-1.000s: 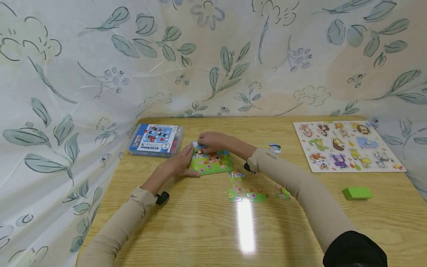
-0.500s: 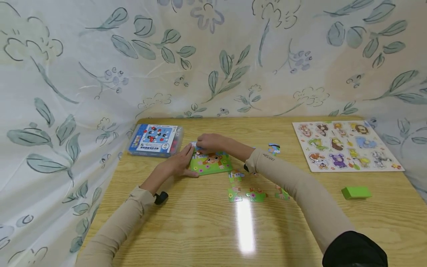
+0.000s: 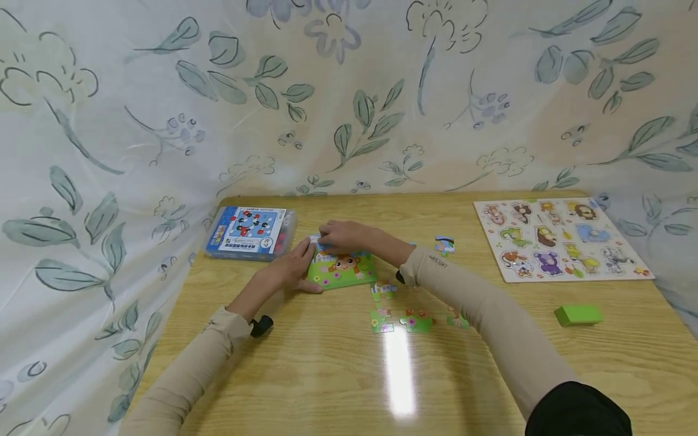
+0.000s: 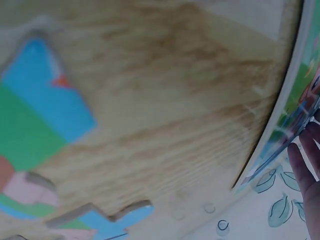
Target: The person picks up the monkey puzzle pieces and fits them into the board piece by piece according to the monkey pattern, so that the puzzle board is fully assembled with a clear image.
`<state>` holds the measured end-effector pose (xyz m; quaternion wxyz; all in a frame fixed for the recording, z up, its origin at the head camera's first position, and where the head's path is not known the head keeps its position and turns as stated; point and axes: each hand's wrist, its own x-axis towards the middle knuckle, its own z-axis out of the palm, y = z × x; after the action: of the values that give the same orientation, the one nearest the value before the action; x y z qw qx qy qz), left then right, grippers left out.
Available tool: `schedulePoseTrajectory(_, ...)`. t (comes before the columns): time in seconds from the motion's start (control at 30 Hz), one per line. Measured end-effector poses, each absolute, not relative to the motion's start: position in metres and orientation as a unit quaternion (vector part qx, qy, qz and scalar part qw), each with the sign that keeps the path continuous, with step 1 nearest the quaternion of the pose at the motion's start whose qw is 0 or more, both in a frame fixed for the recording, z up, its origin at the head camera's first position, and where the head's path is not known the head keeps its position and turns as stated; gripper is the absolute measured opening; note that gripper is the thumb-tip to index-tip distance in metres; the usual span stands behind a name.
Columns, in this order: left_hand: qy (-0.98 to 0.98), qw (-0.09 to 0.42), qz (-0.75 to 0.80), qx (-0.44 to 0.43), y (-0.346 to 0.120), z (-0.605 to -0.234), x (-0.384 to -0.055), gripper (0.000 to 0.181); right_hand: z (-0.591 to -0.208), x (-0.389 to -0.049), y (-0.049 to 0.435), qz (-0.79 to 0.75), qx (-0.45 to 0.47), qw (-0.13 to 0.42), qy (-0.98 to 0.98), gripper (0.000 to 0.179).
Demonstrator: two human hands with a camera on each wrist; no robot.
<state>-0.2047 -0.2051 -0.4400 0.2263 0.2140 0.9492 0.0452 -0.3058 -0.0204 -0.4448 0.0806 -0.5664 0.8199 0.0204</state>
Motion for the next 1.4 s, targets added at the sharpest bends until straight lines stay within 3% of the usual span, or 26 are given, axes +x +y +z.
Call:
schedulePoseTrajectory(0.57,0.953,0.211,-0.011,0.218,-0.196,-0.440,-0.208,0.116,-0.453,-0.304,-0.013,-0.018,-0.554,0.058,0.830,0.036)
schedulePoseTrajectory(0.97,0.953,0.166,-0.078,0.242,-0.188,-0.437,-0.210,0.119,-0.458,-0.302,-0.017,-0.060,-0.513,0.080,0.852,0.035)
schedulePoseTrajectory(1.4,0.951,0.165,-0.094,0.242,-0.189,-0.439,-0.205,0.119,-0.454,-0.308,-0.006,-0.176,-0.488,0.128,0.845,0.038)
